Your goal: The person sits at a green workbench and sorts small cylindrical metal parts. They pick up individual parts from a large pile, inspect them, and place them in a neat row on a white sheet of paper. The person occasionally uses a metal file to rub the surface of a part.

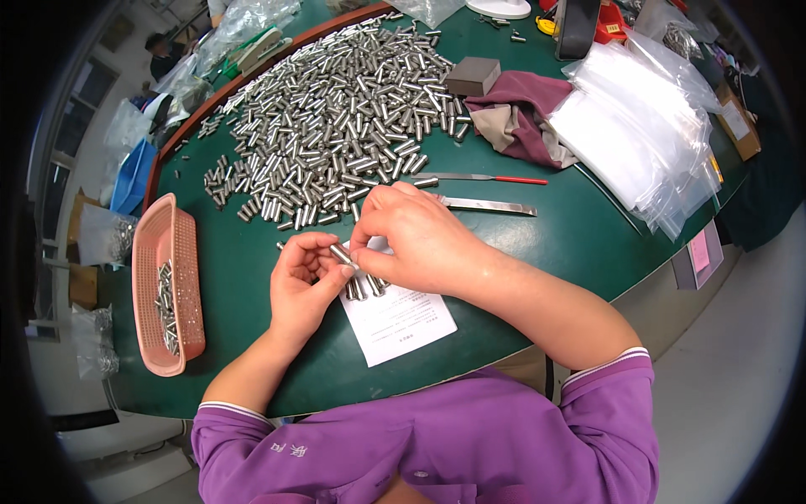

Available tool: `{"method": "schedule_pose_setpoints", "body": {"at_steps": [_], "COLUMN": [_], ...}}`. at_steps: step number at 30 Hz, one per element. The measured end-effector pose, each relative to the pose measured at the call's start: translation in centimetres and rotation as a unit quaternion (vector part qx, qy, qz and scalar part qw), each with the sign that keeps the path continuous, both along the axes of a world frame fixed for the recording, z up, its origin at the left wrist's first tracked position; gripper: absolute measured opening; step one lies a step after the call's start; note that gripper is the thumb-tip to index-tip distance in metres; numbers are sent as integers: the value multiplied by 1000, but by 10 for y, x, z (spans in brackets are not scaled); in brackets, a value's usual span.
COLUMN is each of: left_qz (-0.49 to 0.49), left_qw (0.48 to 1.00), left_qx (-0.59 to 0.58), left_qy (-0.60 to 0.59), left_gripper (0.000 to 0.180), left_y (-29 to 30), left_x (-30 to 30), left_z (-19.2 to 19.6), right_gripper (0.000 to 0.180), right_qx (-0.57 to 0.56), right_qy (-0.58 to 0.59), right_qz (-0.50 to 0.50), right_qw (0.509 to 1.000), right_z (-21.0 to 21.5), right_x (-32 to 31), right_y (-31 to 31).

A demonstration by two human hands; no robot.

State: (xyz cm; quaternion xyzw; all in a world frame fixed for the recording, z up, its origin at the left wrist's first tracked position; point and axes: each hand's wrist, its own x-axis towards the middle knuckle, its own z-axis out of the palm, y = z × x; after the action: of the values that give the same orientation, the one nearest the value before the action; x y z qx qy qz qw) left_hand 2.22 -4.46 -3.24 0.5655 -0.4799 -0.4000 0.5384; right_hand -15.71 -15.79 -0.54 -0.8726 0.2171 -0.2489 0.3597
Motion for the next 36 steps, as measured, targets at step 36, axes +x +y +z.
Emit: {"method": "schedule_pose_setpoints", "body": {"at_steps": [36], "left_qz": [0], "left_qw": [996], "left_qx": [-38], "left_qy": [77], "left_gripper": [36], "left_y": [-7], "left_x": [6], "left_z": [2], "right_gripper": [12], "right_qx": [-48], "right_qy": [-63], "right_qz": [-48], "right_qw": [996], "right_z": [-2], "right_x": [7], "right_y": [1]}}
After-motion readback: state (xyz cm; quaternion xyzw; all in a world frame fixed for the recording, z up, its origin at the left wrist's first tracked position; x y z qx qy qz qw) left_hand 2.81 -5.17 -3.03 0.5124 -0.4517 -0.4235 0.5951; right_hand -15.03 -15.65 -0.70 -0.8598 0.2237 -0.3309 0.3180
